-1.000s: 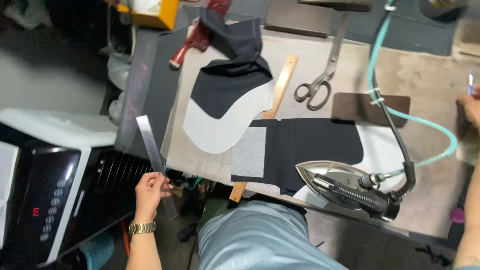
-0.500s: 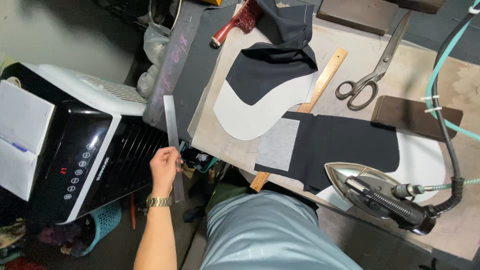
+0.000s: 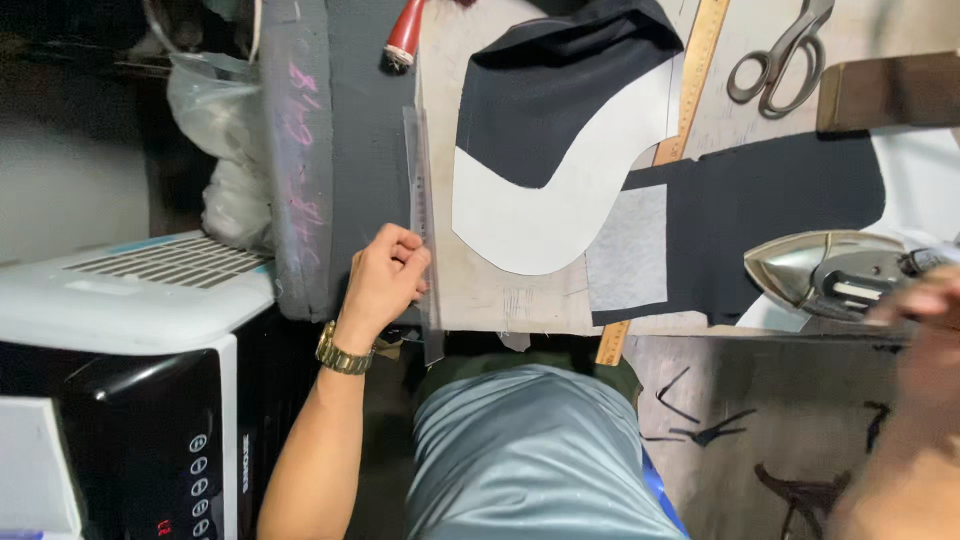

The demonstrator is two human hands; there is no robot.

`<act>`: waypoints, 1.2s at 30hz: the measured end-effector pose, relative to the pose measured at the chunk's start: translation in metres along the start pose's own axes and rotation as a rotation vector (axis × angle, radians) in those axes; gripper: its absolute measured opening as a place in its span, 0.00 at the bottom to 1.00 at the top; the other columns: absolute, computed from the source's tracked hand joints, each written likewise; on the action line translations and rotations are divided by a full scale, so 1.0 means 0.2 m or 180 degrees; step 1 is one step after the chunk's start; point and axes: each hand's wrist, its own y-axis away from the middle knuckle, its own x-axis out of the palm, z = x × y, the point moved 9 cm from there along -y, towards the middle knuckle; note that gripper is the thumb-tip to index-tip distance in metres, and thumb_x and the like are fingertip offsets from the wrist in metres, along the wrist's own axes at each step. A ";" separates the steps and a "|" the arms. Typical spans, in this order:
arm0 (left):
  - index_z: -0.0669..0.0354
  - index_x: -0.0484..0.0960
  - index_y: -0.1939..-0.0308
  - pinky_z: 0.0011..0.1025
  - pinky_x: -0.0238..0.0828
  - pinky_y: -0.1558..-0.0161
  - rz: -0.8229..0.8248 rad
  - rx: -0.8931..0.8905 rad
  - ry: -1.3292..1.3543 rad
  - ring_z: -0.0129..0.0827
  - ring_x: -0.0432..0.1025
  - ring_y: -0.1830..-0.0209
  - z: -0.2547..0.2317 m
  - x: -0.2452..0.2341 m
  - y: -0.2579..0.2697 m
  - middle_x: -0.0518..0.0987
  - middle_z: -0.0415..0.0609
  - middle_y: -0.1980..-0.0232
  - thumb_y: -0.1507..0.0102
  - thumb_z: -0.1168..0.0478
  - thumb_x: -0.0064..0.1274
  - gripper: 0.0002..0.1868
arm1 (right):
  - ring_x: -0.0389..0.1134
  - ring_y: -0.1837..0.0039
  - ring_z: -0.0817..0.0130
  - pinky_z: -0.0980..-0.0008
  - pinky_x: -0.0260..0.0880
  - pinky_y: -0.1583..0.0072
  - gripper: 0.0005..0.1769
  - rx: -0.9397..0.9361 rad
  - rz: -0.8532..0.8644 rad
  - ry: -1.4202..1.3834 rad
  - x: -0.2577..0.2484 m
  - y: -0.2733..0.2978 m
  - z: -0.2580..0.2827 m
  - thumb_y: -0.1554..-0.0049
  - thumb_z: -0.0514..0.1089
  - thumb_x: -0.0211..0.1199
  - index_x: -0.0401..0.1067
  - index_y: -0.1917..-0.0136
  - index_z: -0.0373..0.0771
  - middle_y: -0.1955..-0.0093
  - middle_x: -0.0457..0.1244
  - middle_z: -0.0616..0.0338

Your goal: The person cuts pieces of dark fabric using large shears, presses the fabric with a steam iron, and marks lines on the material using a ruler and a pen on a workshop table.

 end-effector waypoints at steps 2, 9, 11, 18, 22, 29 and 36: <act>0.62 0.77 0.56 0.31 0.77 0.75 0.0190 0.0218 -0.0323 0.34 0.80 0.78 -0.07 0.09 -0.06 0.83 0.50 0.72 0.35 0.62 0.53 0.07 | 0.71 0.51 0.68 0.64 0.79 0.50 0.13 0.0103 -0.0319 -0.0075 0.96 -0.09 0.21 0.38 0.46 0.61 0.71 0.41 0.44 0.45 0.66 0.55; 0.58 0.79 0.58 0.38 0.61 0.68 -0.1171 0.3257 -0.2370 0.42 0.67 0.68 -0.46 0.12 -0.01 0.76 0.46 0.60 0.29 0.46 0.51 0.18 | 0.66 0.67 0.57 0.68 0.73 0.65 0.05 -0.0020 0.0169 0.0283 2.02 0.02 0.17 0.41 0.33 0.62 0.70 0.56 0.26 0.64 0.60 0.45; 0.57 0.76 0.43 0.49 0.57 0.47 -0.0581 0.3398 -0.2839 0.46 0.62 0.44 -0.37 0.19 -0.12 0.70 0.51 0.41 0.33 0.41 0.57 0.26 | 0.67 0.67 0.55 0.67 0.72 0.62 0.07 0.0095 0.0164 0.0286 2.07 0.02 0.04 0.40 0.35 0.61 0.70 0.55 0.25 0.62 0.62 0.42; 0.61 0.74 0.29 0.59 0.56 0.27 -0.0031 0.3555 -0.3012 0.48 0.60 0.22 -0.23 0.17 -0.20 0.68 0.57 0.24 0.32 0.38 0.59 0.37 | 0.68 0.62 0.61 0.71 0.72 0.57 0.05 -0.0159 0.0384 0.0949 2.21 -0.03 -0.01 0.39 0.31 0.60 0.71 0.53 0.24 0.57 0.62 0.44; 0.61 0.78 0.32 0.59 0.57 0.28 -0.0064 0.3538 -0.2841 0.49 0.63 0.24 -0.24 0.16 -0.20 0.70 0.58 0.26 0.33 0.43 0.59 0.33 | 0.70 0.64 0.63 0.75 0.70 0.60 0.05 -0.0089 0.0431 0.1010 2.24 -0.04 -0.05 0.39 0.33 0.61 0.72 0.50 0.27 0.53 0.62 0.45; 0.60 0.80 0.33 0.56 0.54 0.27 -0.0083 0.3422 -0.2804 0.48 0.63 0.24 -0.24 0.15 -0.21 0.71 0.56 0.26 0.35 0.45 0.60 0.31 | 0.67 0.54 0.55 0.64 0.67 0.48 0.08 -0.0587 0.0511 0.1064 2.29 -0.10 -0.01 0.36 0.36 0.58 0.70 0.48 0.26 0.55 0.64 0.41; 0.60 0.82 0.35 0.55 0.55 0.27 -0.0142 0.3431 -0.2752 0.47 0.65 0.25 -0.26 0.15 -0.21 0.72 0.56 0.27 0.37 0.49 0.61 0.30 | 0.68 0.58 0.59 0.67 0.68 0.52 0.05 -0.0509 0.0485 0.1002 2.30 -0.11 -0.04 0.36 0.34 0.58 0.69 0.51 0.28 0.59 0.64 0.44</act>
